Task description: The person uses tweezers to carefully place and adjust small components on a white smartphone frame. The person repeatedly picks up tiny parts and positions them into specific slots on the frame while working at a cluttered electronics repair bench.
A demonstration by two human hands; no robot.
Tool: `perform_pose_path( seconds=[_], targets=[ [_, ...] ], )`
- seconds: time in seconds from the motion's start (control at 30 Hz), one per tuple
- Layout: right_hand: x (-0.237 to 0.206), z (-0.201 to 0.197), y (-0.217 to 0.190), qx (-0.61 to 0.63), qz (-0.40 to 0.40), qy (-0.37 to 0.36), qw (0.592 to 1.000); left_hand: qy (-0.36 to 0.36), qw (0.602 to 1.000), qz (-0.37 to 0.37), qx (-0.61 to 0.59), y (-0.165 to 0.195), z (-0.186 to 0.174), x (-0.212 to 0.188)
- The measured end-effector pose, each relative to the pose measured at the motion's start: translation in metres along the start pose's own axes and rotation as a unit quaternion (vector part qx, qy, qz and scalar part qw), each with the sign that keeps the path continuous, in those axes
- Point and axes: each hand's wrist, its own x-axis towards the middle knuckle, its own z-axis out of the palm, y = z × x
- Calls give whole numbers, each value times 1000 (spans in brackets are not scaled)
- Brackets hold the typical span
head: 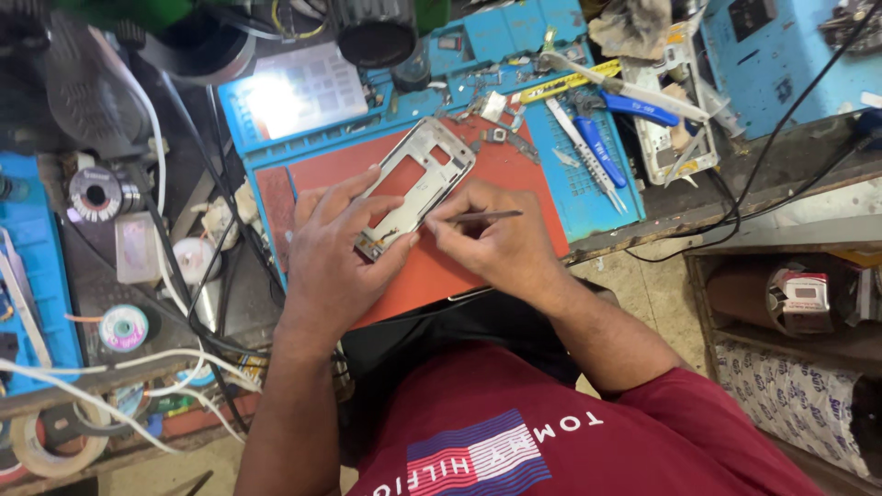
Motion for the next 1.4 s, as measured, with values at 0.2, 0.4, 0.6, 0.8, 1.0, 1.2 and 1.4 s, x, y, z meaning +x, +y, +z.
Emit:
perform_pose_path(
  seconds=[0.2, 0.4, 0.6, 0.8, 1.0, 1.2, 1.4],
  targets=[
    [2, 3, -2, 62, 19, -2, 998, 0, 1000, -9, -7, 1, -3, 3],
    [54, -22, 21, 34, 3, -6, 999, -3, 1000, -9, 7, -10, 19, 62],
    [101, -51, 37, 25, -9, -3, 1000, -6, 1000, -15, -2, -20, 40, 115],
    [134, -62, 41, 15, 3, -4, 1000, -2, 1000, -11, 6, -30, 48, 147],
    [148, -56, 38, 19, -43, -25, 999, -5, 1000, -7, 2, -41, 41, 159],
    [169, -54, 40, 1, 3, 13, 1000, -1, 1000, -12, 2, -53, 39, 176],
    [166, -41, 36, 12, -50, -16, 999, 1, 1000, -4, 4, -58, 26, 170]
  ],
)
